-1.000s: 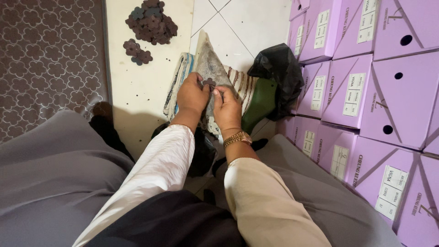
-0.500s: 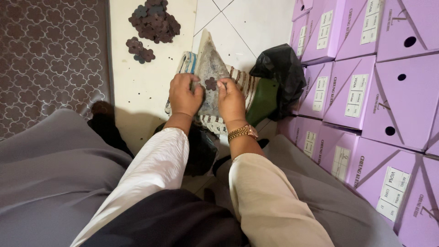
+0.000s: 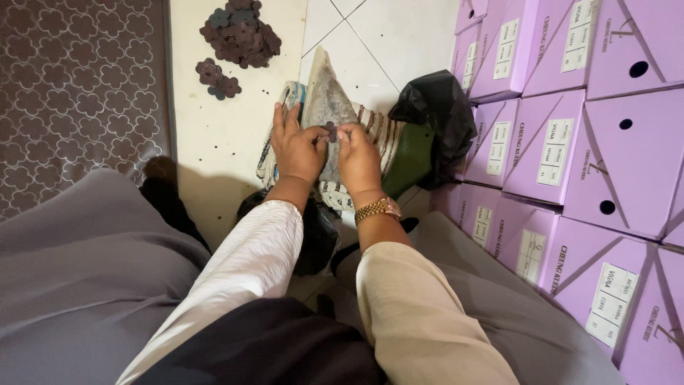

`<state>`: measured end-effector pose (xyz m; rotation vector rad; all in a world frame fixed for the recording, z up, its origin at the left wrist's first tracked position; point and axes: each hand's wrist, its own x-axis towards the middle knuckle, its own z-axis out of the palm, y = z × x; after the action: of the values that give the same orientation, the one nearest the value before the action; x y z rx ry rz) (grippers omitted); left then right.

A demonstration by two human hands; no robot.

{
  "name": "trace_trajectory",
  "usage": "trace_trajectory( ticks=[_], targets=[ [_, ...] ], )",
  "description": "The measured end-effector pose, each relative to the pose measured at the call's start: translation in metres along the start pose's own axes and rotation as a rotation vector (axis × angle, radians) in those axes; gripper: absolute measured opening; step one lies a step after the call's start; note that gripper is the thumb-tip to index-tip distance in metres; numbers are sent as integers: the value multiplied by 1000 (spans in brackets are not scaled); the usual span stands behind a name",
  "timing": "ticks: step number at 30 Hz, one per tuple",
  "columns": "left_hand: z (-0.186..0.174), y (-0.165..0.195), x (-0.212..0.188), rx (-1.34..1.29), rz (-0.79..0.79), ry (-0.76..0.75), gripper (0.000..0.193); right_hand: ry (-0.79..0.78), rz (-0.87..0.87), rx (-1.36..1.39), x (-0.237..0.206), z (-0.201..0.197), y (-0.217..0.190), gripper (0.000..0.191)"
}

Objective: The person sits on the floor and repeatedly picks up small dark flower-shaped pieces, places them on a cloth, and uses a green handheld tool to press or shape them. The person handles the pieces one at a time, occasionally adjusting their position before applying the tool.

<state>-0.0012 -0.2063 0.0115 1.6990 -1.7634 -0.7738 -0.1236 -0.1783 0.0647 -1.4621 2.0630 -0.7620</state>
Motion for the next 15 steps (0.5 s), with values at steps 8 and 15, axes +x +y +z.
trace_trajectory(
  ticks=[8, 15],
  targets=[
    [-1, 6, 3, -17, -60, -13, 14, 28, -194, -6, -4, -4, -2, 12],
    [-16, 0, 0, -55, -67, -37, 43, 15, -72, -60, 6, -4, -9, 17]
  ],
)
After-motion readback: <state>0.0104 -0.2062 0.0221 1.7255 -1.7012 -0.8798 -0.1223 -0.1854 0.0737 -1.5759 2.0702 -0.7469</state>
